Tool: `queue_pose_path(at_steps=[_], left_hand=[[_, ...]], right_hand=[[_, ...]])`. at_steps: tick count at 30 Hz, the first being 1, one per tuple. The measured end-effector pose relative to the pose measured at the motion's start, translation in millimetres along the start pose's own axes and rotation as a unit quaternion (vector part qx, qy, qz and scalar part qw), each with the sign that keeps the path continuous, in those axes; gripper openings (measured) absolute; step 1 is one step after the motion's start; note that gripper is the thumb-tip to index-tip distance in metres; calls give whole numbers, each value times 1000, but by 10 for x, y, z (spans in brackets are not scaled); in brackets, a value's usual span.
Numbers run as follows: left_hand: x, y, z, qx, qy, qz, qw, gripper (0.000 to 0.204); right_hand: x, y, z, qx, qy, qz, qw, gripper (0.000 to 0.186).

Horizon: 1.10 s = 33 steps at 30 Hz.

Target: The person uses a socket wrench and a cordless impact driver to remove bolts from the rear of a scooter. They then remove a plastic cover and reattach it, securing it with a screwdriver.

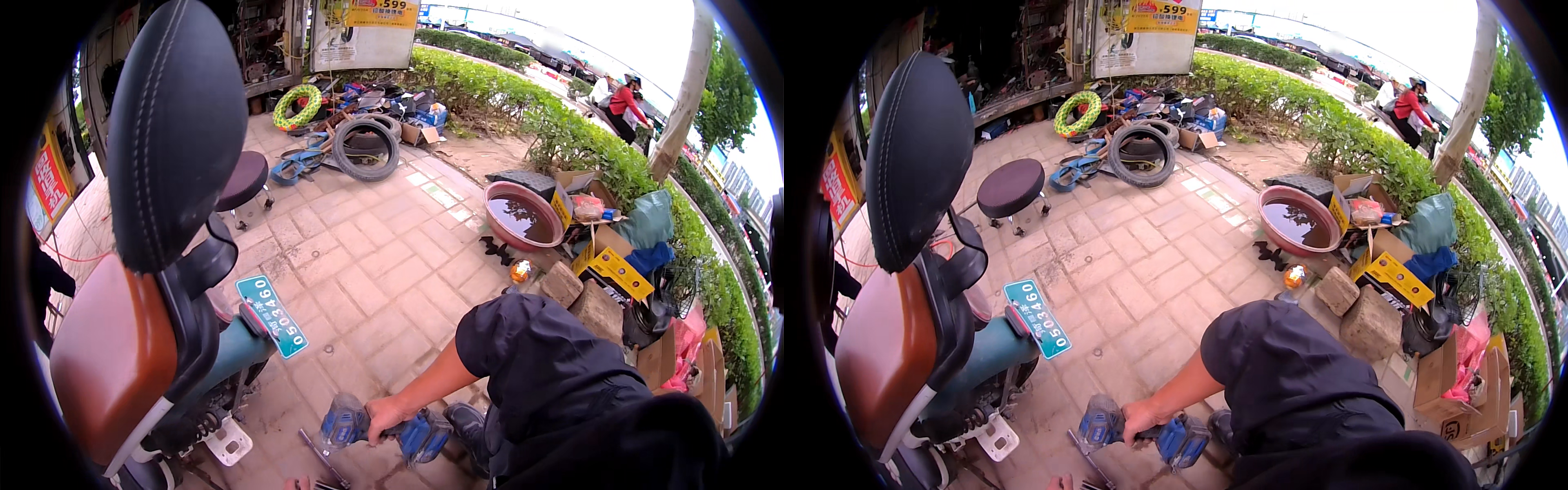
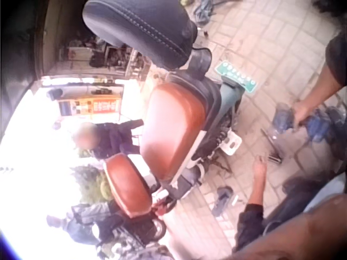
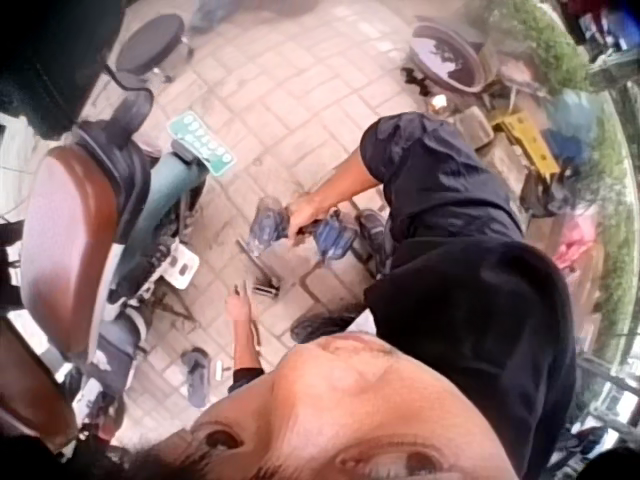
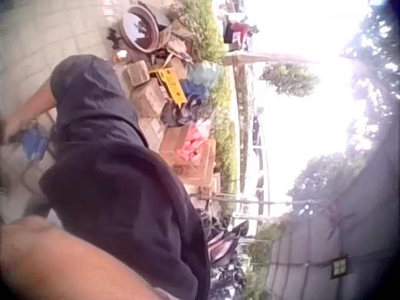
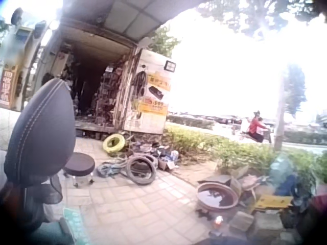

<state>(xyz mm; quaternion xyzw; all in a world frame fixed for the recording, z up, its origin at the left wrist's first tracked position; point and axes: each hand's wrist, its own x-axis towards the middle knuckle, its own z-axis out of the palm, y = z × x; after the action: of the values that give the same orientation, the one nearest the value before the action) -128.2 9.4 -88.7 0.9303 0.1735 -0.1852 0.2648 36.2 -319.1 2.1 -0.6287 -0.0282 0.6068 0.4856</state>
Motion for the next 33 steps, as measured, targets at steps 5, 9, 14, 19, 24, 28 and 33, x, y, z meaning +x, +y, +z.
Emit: queue_pose_path(at_steps=[5,9,14,19,24,28,33], left_hand=[[-106,-133,195,150,-49,-56,986,59],[-7,252,236,255,-89,125,955,52],[337,641,481,297,-76,431,848,35],[661,838,775,264,-38,524,809,6],[561,613,945,232,-59,496,834,8],[404,411,771,232,-78,476,845,9],[436,521,589,308,-107,484,812,6]], right_hand=[[-199,144,-301,-76,82,-55,992,17],[-294,19,-386,-104,77,-68,989,19],[-520,-416,-325,-260,144,-40,954,33],[-1129,-718,-368,-123,134,-262,948,43],[-872,-740,-223,22,21,-225,974,46],[-884,-874,-145,-160,-7,-246,956,46],[-685,-549,-298,-170,30,-244,954,48]])
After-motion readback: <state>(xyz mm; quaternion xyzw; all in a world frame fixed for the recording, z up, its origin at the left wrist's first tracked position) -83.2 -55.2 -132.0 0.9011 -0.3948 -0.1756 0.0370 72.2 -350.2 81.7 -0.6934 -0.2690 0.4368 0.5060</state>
